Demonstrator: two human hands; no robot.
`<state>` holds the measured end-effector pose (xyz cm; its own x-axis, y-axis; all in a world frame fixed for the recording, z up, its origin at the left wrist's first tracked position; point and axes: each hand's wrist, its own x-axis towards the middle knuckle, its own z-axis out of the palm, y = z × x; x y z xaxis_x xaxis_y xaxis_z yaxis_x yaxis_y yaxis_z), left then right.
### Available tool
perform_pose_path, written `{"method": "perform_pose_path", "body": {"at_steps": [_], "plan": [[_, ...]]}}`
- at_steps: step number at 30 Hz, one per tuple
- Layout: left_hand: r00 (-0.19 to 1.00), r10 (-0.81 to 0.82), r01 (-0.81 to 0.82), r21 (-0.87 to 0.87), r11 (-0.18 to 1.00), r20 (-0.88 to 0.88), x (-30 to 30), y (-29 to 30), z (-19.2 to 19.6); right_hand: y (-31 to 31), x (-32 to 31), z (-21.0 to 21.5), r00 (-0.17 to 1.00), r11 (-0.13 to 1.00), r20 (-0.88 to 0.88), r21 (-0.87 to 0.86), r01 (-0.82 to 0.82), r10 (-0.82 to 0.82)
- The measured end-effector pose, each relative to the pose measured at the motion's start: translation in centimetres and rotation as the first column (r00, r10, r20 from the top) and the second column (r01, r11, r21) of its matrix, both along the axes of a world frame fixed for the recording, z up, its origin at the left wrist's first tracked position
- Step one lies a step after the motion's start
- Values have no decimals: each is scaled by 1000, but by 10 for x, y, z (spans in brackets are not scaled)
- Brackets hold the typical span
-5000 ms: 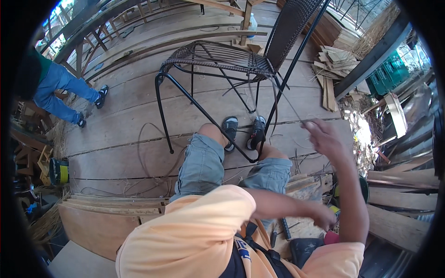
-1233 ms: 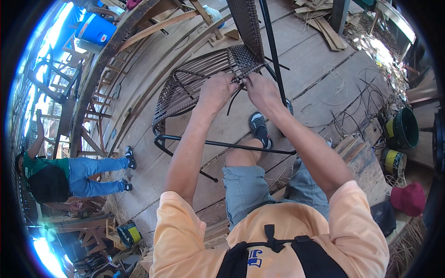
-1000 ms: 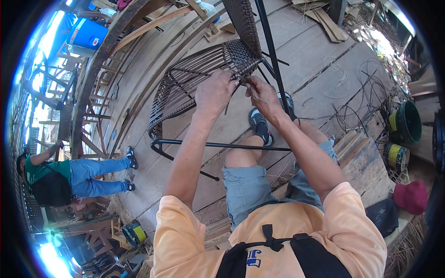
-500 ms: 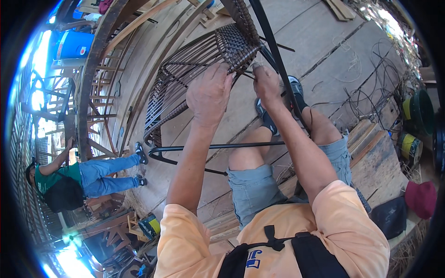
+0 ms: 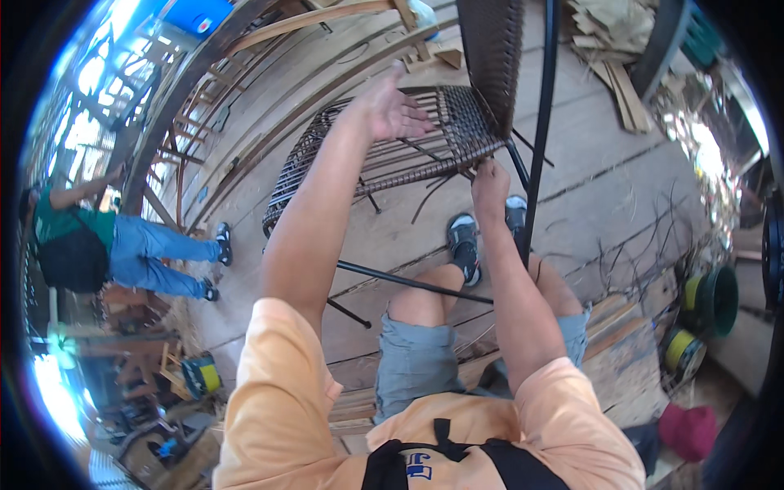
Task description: The person is weaving synthetic rattan strips onto a metal chair frame to form the seat and backrest.
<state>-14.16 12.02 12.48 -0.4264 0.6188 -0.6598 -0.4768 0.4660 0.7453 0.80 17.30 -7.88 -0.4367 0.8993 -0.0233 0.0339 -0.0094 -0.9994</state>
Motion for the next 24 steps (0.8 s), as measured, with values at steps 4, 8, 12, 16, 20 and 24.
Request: {"method": "perform_pose_path", "body": {"at_steps": [4, 8, 12, 16, 20, 24], "plan": [[994, -54, 49, 57, 997, 91, -17, 15, -25, -2, -5, -15, 999, 999, -13, 2, -39, 39], [996, -68, 73, 94, 993, -63, -6, 28, -29, 4, -13, -23, 970, 997, -241, 63, 32, -16], [972, -76, 97, 88, 991, -223, -8, 15, -26, -3, -13, -9, 999, 982, -41, 187, 3, 5], [188, -380, 325, -308, 894, -906, 39, 4, -5, 8, -12, -17, 1000, 997, -3, 71, 15, -15], [-161, -239, 363, -283, 888, -958, 99, -52, 3, 2, -9, 1, 997, 999, 77, 43, 20, -24], [-384, -262, 294, -386, 874, -886, 117, -65, -8, -6, -4, 26, 991, 1000, 137, -2, -6, 6]]}}
